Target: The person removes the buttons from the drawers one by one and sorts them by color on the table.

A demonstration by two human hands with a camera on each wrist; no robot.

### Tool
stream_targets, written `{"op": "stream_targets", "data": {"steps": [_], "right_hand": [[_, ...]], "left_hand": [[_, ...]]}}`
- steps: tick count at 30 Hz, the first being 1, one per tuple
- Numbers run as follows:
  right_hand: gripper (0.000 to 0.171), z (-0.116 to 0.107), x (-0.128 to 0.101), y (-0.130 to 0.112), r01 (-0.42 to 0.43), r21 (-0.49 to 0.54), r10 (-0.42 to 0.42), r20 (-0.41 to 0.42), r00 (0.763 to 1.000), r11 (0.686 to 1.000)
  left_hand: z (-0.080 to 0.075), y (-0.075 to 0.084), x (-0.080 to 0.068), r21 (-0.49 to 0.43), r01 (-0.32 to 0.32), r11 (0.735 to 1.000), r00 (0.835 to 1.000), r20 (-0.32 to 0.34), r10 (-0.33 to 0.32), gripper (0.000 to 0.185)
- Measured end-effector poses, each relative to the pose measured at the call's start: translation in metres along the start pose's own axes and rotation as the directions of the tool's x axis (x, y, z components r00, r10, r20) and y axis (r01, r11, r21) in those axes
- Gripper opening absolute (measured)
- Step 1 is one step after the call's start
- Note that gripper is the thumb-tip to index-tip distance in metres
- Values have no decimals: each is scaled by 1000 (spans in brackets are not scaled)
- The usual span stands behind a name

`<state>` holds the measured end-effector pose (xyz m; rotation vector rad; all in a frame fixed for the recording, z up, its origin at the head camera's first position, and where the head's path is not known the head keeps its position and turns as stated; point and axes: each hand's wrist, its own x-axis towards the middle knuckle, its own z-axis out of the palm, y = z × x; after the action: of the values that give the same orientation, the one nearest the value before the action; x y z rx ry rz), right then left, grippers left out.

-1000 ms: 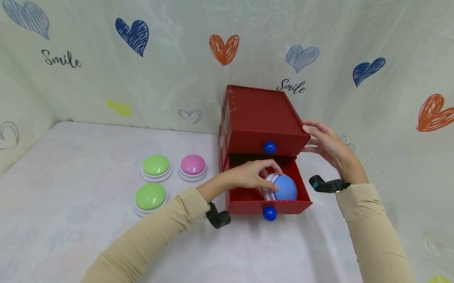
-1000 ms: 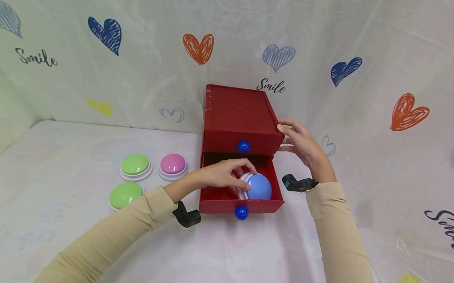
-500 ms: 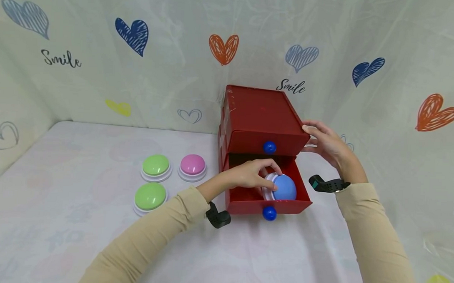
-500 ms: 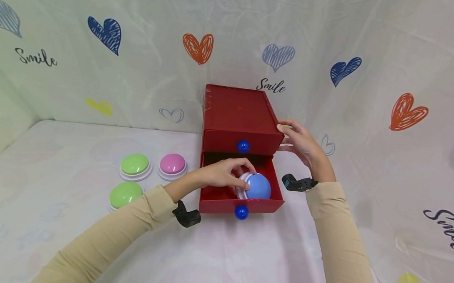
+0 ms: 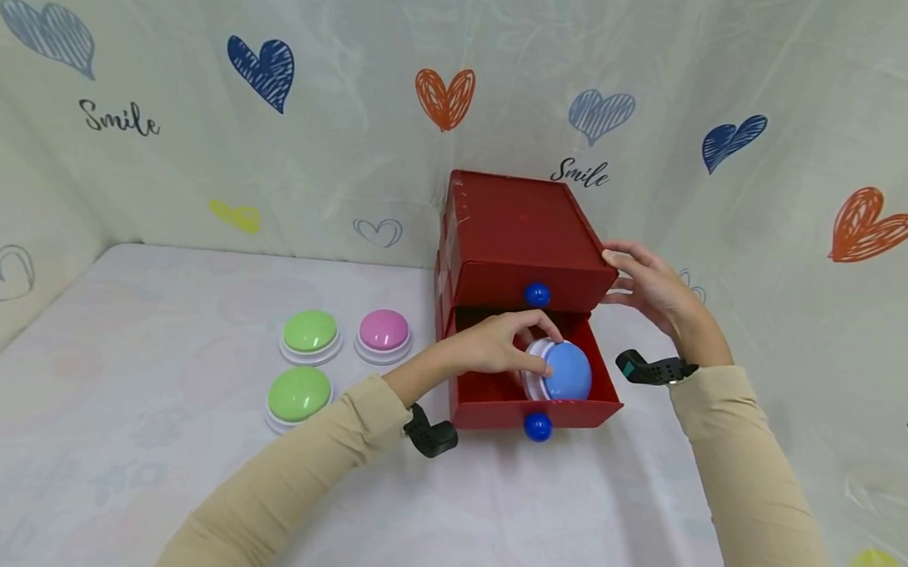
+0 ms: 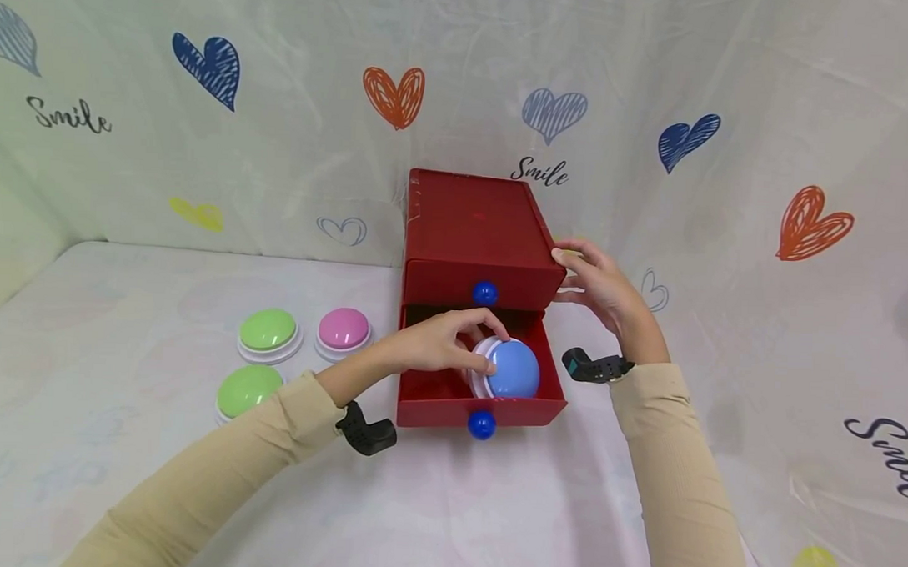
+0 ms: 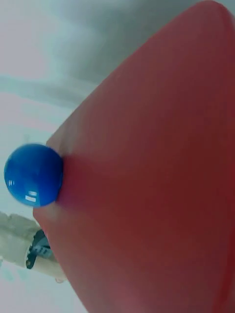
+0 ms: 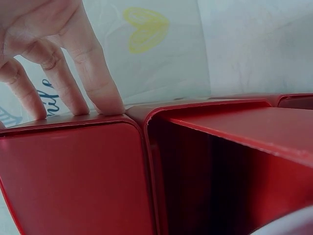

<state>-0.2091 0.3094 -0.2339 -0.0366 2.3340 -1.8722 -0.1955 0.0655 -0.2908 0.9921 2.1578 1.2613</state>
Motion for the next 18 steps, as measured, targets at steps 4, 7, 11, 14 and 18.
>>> {"op": "stream_targets", "data": {"steps": [4,7,11,14,18], "right_hand": [[31,1,0,0,0,-3,0,2,1000,1000],[31,1,0,0,-1,0,1,5,1000,1000],[30,1,0,0,-2,1,2,3,1000,1000],[31,1,0,0,-8,-1,8,0,1000,1000],[31,1,0,0,-16,-1,16,-2,1000,1000]], "left_hand": [[-6,3,-6,-44,-16,999,1000,-5,16,40],[-11,3,-11,-100,-27,995,1000,-9,27,40],[-17,2,-18,-164,-29,986,999,-19,27,40],[-21,2,-25,-204,-28,979,999,-30,23,40],[-26,3,-36,-237,-35,971,998,-55,23,40]]}}
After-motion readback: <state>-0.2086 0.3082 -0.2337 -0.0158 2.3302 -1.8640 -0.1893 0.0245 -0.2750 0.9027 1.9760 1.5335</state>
